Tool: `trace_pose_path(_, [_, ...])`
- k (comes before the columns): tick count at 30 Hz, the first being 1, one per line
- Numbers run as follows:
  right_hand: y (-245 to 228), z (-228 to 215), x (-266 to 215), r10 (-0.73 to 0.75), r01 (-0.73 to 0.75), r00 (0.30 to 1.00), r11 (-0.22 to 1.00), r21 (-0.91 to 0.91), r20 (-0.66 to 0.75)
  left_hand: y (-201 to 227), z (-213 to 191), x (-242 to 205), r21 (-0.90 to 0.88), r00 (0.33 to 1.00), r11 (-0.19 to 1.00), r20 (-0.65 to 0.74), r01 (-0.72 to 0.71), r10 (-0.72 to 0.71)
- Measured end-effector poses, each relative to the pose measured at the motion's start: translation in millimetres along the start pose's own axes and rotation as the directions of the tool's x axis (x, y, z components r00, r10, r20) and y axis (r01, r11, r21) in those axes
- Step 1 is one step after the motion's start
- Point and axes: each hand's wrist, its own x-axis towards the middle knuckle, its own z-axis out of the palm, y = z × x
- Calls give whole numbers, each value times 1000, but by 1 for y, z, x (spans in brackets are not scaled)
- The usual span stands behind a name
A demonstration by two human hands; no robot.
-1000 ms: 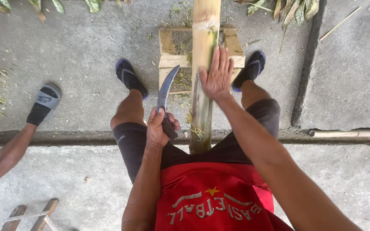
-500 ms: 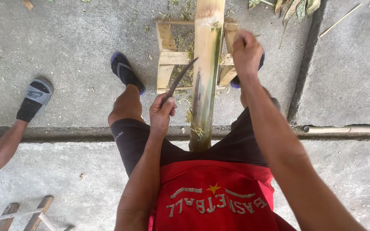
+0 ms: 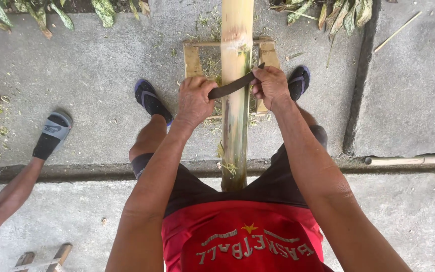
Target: Shaving the outer layer of a bamboo stalk using a curved blade.
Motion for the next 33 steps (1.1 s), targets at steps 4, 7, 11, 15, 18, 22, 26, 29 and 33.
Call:
trace_pose_path(4, [9, -6, 28, -25, 23, 1000, 987, 156, 9, 13, -24, 33, 152, 990, 984, -117, 92, -75])
trace_pose_path(7, [9, -7, 36, -205, 184, 976, 960, 210, 78, 18, -42, 44, 0, 963, 969, -117, 245, -244])
trace_pose_path(11, [4, 3, 40, -220, 221, 975, 943, 249, -34, -8, -16, 57, -829, 721, 412, -16, 378, -693])
trace_pose_path(15, [15, 5, 46, -204, 220, 975, 934, 281, -86, -62, 76, 60, -945, 452, 269, -160, 186, -878])
trace_pose_path(18, [27, 7, 48, -233, 261, 964, 914, 311, -124, 27, -14, 96, -942, 360, -337, 310, -12, -880])
trace_pose_path(22, [37, 1, 71, -244, 290, 949, 923, 252, -198, 24, 8, 106, -968, 380, -242, 251, 72, -890])
trace_pose_path(26, [81, -23, 138, -449, 408, 842, 893, -190, -299, 26, 4, 116, -975, 410, -224, 210, 14, -888])
trace_pose_path(29, [33, 2, 100, -461, 311, 832, 847, -430, -307, 38, -5, 114, -983, 399, -183, 178, 26, -899])
trace_pose_path(33, [-8, 21, 65, -148, -60, 920, 862, -503, -362, 27, 21, 127, -995, 436, -65, 29, -69, -899])
